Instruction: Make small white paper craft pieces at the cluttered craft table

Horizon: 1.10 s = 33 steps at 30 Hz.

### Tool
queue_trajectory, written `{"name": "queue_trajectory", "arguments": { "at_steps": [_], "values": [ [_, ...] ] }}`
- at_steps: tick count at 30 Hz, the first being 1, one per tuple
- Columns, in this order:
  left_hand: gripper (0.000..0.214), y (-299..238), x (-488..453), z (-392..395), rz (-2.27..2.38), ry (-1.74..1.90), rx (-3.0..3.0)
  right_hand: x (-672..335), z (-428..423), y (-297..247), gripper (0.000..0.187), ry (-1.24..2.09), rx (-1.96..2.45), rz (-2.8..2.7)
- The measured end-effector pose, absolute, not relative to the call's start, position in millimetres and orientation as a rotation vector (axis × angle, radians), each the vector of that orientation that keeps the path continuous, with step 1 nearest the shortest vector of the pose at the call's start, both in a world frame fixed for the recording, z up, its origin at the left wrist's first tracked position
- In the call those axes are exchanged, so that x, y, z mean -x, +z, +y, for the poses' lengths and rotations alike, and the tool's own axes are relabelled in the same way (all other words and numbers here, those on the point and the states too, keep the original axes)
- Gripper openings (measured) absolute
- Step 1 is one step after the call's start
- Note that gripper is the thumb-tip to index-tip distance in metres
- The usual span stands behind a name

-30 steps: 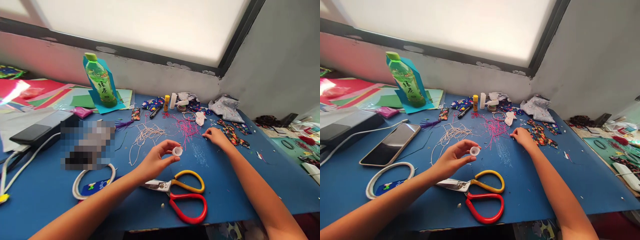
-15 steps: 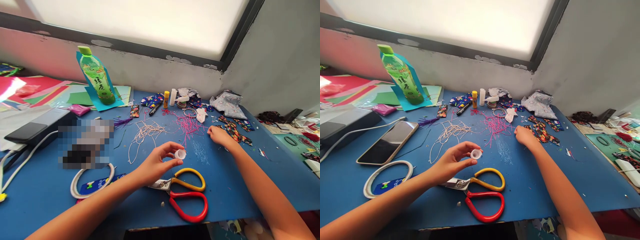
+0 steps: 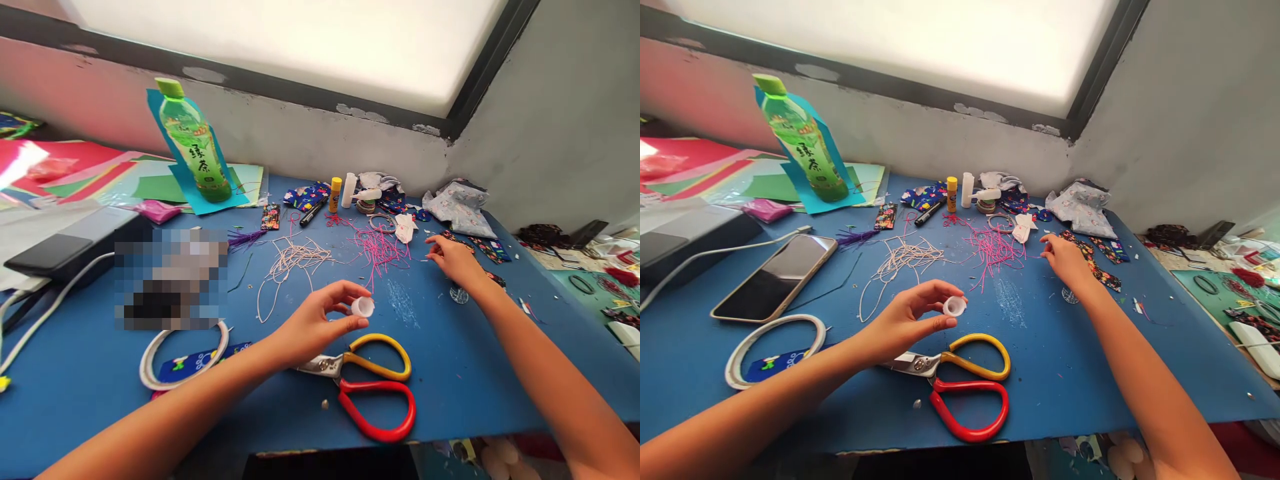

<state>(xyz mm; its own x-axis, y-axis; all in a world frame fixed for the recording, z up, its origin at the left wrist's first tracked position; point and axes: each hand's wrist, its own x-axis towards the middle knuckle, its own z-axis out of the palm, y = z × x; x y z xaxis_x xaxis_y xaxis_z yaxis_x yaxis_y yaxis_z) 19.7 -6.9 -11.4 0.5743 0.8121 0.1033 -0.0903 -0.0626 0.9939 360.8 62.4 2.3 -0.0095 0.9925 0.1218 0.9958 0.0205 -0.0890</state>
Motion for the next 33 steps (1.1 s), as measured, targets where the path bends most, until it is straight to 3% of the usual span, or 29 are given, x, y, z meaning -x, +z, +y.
{"name": "queue_trajectory", "arguments": {
  "at_steps": [5, 11, 17, 20, 22, 26, 33],
  "values": [
    [0.026, -12, -19, -7, 0.646, 0.836, -1.446, -360, 59, 6, 0.027, -0.115, 1.952, -2.081],
    [0.025, -14, -19, -7, 0.666, 0.822, -1.485, -350, 54, 8, 0.023, 0.011, 1.88, -2.044],
    [0.004, -21, -29, 6, 0.97, 0.852, -1.62, -337, 44, 6, 0.023, 0.134, 1.792, -1.984],
    [0.012, -22, -55, 31, 1.002, 0.834, -1.71, -330, 38, 5, 0.021, 0.169, 1.718, -1.969],
    [0.004, -22, -81, 53, 0.98, 0.84, -1.796, -327, 33, 4, 0.022, 0.185, 1.666, -1.959],
    [0.024, -27, -136, 94, 0.858, 0.847, -1.942, -323, 25, 4, 0.023, 0.219, 1.576, -1.931],
    [0.017, -30, -167, 118, 0.739, 0.694, -1.992, -331, 19, 3, 0.018, 0.264, 1.472, -1.894]
  ]
}}
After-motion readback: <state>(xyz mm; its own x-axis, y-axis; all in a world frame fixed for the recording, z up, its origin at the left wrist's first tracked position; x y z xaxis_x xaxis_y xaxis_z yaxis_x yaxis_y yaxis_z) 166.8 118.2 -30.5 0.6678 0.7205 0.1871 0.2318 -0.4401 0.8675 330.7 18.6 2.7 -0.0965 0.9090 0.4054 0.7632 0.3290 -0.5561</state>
